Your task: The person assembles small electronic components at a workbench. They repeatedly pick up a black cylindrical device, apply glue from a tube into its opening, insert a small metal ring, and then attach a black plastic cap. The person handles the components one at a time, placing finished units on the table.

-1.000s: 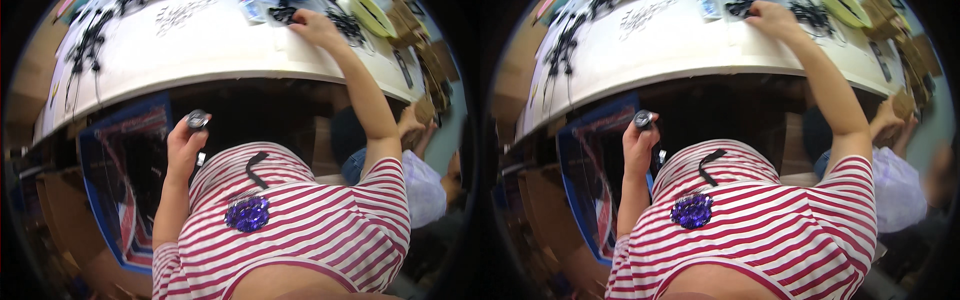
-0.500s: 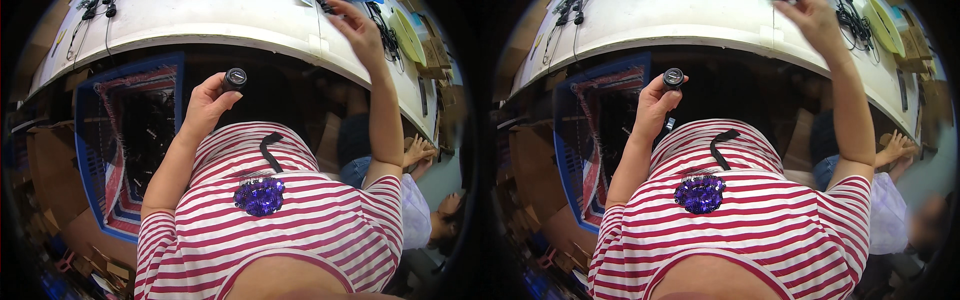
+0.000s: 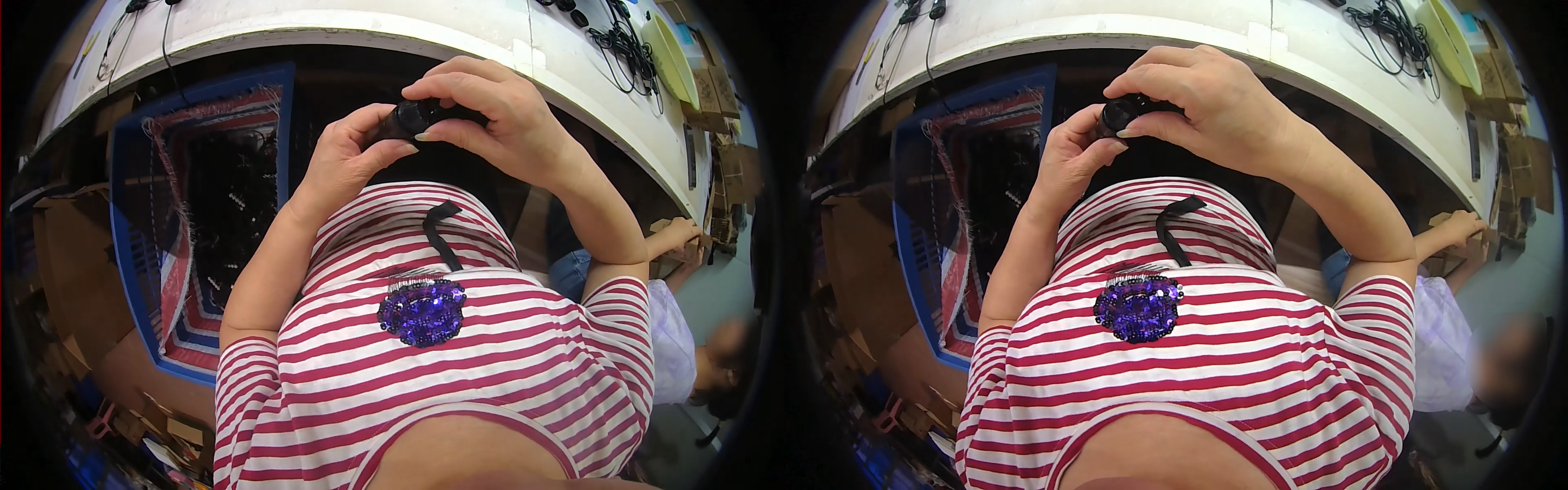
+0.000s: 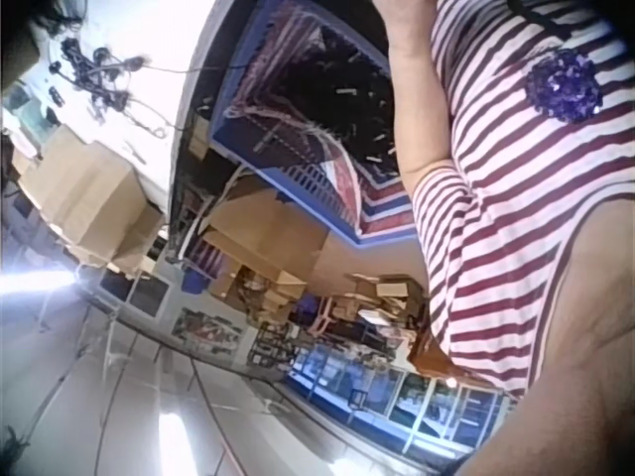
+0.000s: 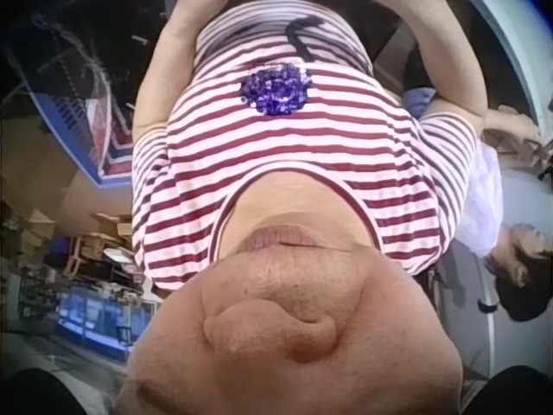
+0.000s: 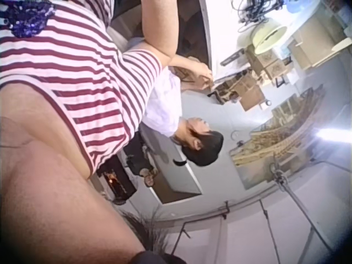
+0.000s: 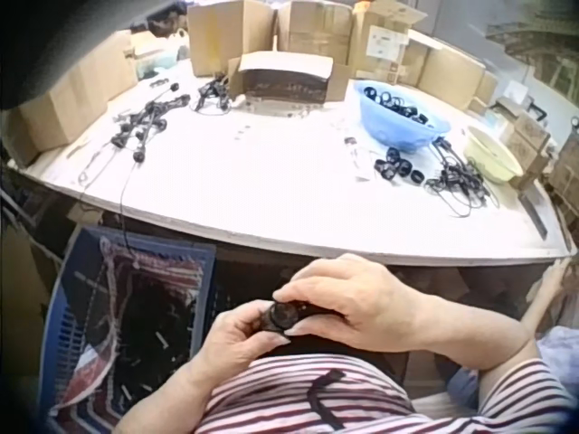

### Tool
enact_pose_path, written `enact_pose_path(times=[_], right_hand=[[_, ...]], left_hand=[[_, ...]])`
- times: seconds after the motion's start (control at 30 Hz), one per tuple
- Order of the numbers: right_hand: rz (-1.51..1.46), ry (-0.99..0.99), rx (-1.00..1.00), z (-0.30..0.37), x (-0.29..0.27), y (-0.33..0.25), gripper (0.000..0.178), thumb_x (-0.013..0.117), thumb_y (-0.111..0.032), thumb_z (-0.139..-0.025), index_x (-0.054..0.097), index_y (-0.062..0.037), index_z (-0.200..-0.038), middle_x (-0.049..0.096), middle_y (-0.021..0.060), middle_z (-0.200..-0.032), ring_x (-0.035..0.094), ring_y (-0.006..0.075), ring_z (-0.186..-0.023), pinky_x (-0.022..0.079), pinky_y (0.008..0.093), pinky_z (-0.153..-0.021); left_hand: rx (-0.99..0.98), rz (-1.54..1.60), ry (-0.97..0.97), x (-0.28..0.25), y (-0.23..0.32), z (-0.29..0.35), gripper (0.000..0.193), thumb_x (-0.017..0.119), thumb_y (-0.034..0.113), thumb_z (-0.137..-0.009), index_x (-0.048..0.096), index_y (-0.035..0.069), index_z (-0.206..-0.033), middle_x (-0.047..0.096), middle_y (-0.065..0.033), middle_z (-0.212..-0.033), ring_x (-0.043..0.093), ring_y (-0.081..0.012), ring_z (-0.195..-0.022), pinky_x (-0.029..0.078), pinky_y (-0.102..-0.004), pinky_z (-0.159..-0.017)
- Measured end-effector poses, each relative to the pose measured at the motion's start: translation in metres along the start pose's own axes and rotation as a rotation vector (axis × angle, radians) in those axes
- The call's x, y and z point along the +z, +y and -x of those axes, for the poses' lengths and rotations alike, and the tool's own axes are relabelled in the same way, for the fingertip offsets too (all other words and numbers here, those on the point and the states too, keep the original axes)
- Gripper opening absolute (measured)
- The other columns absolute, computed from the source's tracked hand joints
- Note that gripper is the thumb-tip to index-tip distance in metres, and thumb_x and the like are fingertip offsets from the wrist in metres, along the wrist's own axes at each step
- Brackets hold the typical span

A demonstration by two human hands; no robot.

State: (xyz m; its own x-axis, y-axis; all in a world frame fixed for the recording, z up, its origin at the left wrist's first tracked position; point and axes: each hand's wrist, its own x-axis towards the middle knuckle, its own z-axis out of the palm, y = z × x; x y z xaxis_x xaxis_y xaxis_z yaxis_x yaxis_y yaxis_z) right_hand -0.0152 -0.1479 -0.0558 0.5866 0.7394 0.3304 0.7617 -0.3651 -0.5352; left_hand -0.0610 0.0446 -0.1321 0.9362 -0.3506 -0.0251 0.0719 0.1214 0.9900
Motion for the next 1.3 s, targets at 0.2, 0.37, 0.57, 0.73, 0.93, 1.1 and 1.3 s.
enact_pose_path(times=[0.2,0.37,0.57,0.73,0.93,1.1,1.3], right_hand=[[0.112,-0.029,-0.034,0.002,0.001,-0.001,0.029,0.066,-0.019,-0.074,0.060,-0.0079,-0.100,0.060,0.0051,-0.091,0.058,0.0221,-0.080,0.045,0.0326,-0.073],[0.069,-0.126,0.090,0.000,-0.003,-0.010,0.031,0.067,-0.018,-0.073,0.059,-0.0094,-0.101,0.060,0.0044,-0.090,0.058,0.0206,-0.077,0.045,0.0308,-0.070],[0.104,-0.191,-0.058,-0.002,-0.006,-0.019,0.037,0.066,-0.004,-0.067,0.059,-0.0037,-0.103,0.060,0.0113,-0.101,0.058,0.0277,-0.089,0.047,0.0333,-0.075],[0.067,-0.149,0.065,0.006,0.001,-0.017,0.039,0.068,-0.004,-0.065,0.059,-0.0040,-0.104,0.061,0.0104,-0.099,0.058,0.0273,-0.087,0.046,0.0331,-0.075],[0.146,-0.195,-0.177,-0.003,-0.004,-0.018,0.038,0.068,-0.004,-0.063,0.061,-0.0082,-0.101,0.062,0.0061,-0.096,0.057,0.0245,-0.081,0.048,0.0309,-0.070],[0.088,-0.136,-0.218,0.002,-0.001,-0.008,0.035,0.068,-0.008,-0.067,0.059,-0.0097,-0.101,0.062,0.0041,-0.096,0.058,0.0216,-0.079,0.046,0.0317,-0.073],[0.122,-0.149,-0.079,0.013,-0.004,-0.005,0.041,0.068,-0.016,-0.069,0.056,-0.0086,-0.107,0.062,0.0051,-0.095,0.059,0.0224,-0.083,0.045,0.0337,-0.077]], left_hand=[[-0.013,-0.056,-0.018,0.000,0.003,0.000,0.024,0.064,0.010,-0.078,0.060,0.003,-0.100,0.060,-0.0011,-0.080,0.054,-0.0078,-0.072,0.045,-0.0222,-0.065],[-0.016,-0.189,-0.018,-0.003,0.003,0.002,0.025,0.066,0.012,-0.076,0.060,0.001,-0.098,0.061,-0.0041,-0.081,0.055,-0.0091,-0.071,0.045,-0.0236,-0.065],[0.175,-0.231,-0.184,-0.009,0.004,0.004,0.027,0.065,0.017,-0.077,0.060,0.002,-0.100,0.061,-0.0093,-0.082,0.057,-0.0167,-0.075,0.044,-0.0273,-0.069],[0.119,-0.208,-0.183,-0.007,0.004,0.007,0.026,0.064,0.017,-0.078,0.060,0.003,-0.099,0.061,-0.0084,-0.082,0.056,-0.0148,-0.075,0.043,-0.0265,-0.069],[0.161,-0.192,-0.185,-0.009,0.001,0.008,0.027,0.064,0.019,-0.078,0.059,0.001,-0.098,0.060,-0.0078,-0.077,0.054,-0.0146,-0.069,0.044,-0.0266,-0.065],[0.031,-0.020,-0.210,-0.005,0.001,0.003,0.020,0.062,0.013,-0.079,0.060,0.002,-0.096,0.059,-0.0035,-0.078,0.054,-0.0101,-0.071,0.044,-0.0232,-0.065],[-0.009,-0.097,-0.186,-0.002,-0.002,0.003,0.018,0.062,0.014,-0.078,0.062,0.003,-0.092,0.059,-0.0025,-0.076,0.054,-0.0107,-0.070,0.044,-0.0240,-0.066]])
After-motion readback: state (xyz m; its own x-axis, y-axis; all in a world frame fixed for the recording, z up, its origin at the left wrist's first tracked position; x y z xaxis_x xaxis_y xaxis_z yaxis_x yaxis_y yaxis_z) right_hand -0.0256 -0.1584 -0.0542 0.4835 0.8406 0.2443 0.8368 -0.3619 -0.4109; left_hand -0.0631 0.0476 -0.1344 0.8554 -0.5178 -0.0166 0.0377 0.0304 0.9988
